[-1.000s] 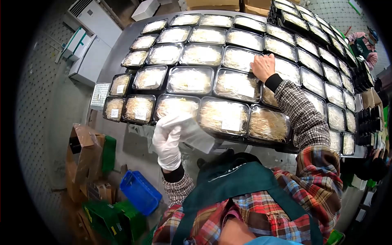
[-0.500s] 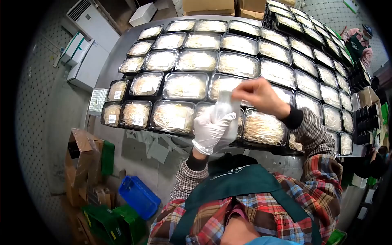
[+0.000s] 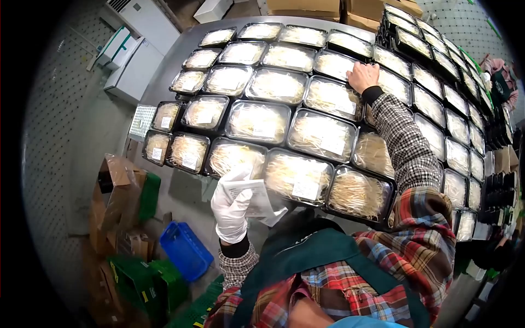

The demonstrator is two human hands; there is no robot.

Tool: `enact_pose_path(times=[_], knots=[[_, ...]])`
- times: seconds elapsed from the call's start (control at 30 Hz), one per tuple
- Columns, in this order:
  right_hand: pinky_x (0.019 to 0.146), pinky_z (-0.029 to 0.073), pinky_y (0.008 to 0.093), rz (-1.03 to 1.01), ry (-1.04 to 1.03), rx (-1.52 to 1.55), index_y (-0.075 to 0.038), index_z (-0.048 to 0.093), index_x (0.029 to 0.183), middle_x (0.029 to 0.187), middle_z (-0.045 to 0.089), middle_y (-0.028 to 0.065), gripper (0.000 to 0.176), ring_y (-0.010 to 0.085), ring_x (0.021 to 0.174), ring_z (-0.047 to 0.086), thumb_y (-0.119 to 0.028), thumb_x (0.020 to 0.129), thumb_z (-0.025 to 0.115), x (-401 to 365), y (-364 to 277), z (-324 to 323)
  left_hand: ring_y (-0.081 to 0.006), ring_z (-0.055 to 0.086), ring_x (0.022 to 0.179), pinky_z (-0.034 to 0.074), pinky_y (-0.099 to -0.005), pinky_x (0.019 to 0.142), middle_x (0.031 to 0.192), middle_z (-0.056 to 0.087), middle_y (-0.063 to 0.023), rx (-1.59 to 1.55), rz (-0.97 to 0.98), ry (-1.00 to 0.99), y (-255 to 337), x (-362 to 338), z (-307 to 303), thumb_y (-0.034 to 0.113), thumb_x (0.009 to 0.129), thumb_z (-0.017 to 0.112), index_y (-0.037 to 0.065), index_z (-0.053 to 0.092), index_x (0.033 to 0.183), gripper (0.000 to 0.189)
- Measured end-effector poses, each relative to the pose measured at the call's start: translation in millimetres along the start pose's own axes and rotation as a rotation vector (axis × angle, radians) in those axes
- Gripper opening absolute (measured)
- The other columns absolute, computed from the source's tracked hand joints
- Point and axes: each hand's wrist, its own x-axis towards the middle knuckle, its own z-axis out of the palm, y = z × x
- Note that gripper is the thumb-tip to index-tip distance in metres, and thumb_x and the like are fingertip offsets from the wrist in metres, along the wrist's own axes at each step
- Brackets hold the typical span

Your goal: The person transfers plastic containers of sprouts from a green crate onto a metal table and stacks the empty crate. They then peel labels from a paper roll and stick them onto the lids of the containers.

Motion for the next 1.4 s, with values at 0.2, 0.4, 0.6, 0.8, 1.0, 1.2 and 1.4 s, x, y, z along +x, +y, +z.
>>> enact_pose_path(times=[0.2,0.4,0.6,0.8,1.0,1.2,1.4], knots=[[0.069,0.047,0.0389,-0.192,0.054,0.260,-0.004,0.061,0.098,0.087,0.064,0.0125,0.022,0.0275,0.079,0.062,-0.011,0.078,0.057,-27,-4,-15,-0.0108,0.061,0.082,0.048,-0.0232,0.076,0.091,0.065,-0.0059,0.128,-0.050,-0.127,-7,5,26,-0.003,0.083,0.060,-0.002,0.063,0.097,0.014],[0.080,0.050,0.0299,-0.491,-0.930,1.555,-0.004,0.063,0.108,0.096,0.067,0.0082,0.034,0.0177,0.087,0.063,-0.031,0.086,0.062,-161,-89,-180,-0.0110,0.052,0.062,0.042,-0.0268,0.057,0.070,0.062,-0.0035,0.405,0.160,-0.082,-39,14,51,0.010,0.080,0.070,-0.002,0.065,0.085,0.014],[0.068,0.052,0.0255,-0.365,-0.350,1.426,-0.006,0.068,0.096,0.086,0.068,0.0058,0.017,0.0121,0.074,0.063,-0.019,0.087,0.061,-109,-55,-129,-0.0067,0.054,0.063,0.044,-0.0216,0.056,0.069,0.061,-0.0025,0.243,-0.158,-0.270,-51,16,62,0.007,0.078,0.069,-0.001,0.065,0.090,0.015],[0.071,0.046,0.0388,0.191,0.071,0.470,-0.014,0.068,0.095,0.087,0.068,0.0113,0.034,0.0282,0.082,0.064,-0.043,0.087,0.052,83,94,16,-0.0185,0.062,0.076,0.048,-0.0269,0.066,0.084,0.065,-0.0110,0.235,-0.079,-0.286,-23,8,-13,0.006,0.079,0.068,-0.002,0.067,0.083,0.009],[0.077,0.043,0.0439,0.202,-0.083,0.148,-0.016,0.067,0.096,0.092,0.067,0.0131,0.034,0.0304,0.091,0.063,-0.044,0.084,0.053,121,87,62,-0.0214,0.062,0.063,0.049,-0.0303,0.059,0.071,0.064,-0.0132,0.036,-0.100,-0.009,-10,-19,-79,0.018,0.078,0.067,-0.006,0.064,0.077,0.024],[0.064,0.046,0.0392,-0.225,-0.045,-0.192,-0.004,0.062,0.087,0.094,0.065,0.0167,0.030,0.0296,0.091,0.063,-0.029,0.086,0.046,123,62,81,-0.0199,0.064,0.076,0.052,-0.0312,0.069,0.088,0.066,-0.0141,0.162,-0.250,0.063,-1,-44,-88,0.004,0.083,0.055,-0.004,0.065,0.091,0.015],[0.073,0.043,0.0373,-0.676,-0.177,0.908,-0.001,0.058,0.098,0.101,0.062,0.0167,0.027,0.0278,0.096,0.059,-0.023,0.087,0.047,1,-128,-85,-0.0151,0.061,0.091,0.048,-0.0293,0.083,0.097,0.065,-0.0059,0.234,0.139,0.183,15,-91,-95,0.008,0.085,0.061,0.002,0.056,0.115,0.031]])
